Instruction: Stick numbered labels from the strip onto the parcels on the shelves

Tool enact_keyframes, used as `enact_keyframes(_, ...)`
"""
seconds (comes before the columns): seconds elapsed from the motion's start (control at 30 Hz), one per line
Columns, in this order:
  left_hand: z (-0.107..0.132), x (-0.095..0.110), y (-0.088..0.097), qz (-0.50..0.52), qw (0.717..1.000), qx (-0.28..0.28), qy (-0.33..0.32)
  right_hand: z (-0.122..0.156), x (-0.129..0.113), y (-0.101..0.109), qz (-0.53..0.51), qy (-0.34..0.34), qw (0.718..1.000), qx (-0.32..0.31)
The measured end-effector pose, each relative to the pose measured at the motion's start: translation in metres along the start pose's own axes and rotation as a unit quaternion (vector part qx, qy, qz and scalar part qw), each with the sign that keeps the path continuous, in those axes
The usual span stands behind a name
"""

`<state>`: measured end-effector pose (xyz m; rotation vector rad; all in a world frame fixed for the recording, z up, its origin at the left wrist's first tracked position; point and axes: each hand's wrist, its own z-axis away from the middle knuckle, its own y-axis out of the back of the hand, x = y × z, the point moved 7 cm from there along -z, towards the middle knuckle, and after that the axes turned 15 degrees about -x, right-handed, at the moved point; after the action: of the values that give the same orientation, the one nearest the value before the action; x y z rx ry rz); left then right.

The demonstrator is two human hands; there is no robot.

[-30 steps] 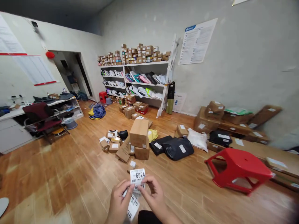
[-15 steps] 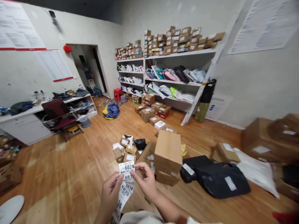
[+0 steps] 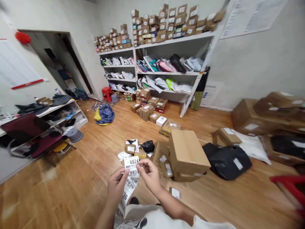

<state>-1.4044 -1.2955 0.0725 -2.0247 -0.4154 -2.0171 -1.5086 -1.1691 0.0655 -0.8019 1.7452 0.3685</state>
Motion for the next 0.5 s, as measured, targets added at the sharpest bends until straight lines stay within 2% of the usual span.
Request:
enact_keyframes(0.07,-0.02,-0.002,0.015,-0.001,1.0,-0.02,0.001,-0.014,0.004,-0.006,0.026,0.003,1.0,0.016)
enact_keyframes(0.17,-0.049,-0.009,0.023,0.003,0.996,-0.084,0.014,-0.03,0.012,-0.009,0.052,-0.013,0.998,0.024)
enact_keyframes(0.33,-0.083,-0.014,0.028,0.055,0.987,-0.146,0.033,-0.046,0.026,-0.002,-0.015,-0.063,0.995,0.08)
enact_keyframes(0.5,-0.11,-0.019,0.036,0.044,0.98,-0.186,0.048,-0.066,0.042,-0.003,-0.007,-0.099,0.994,0.042)
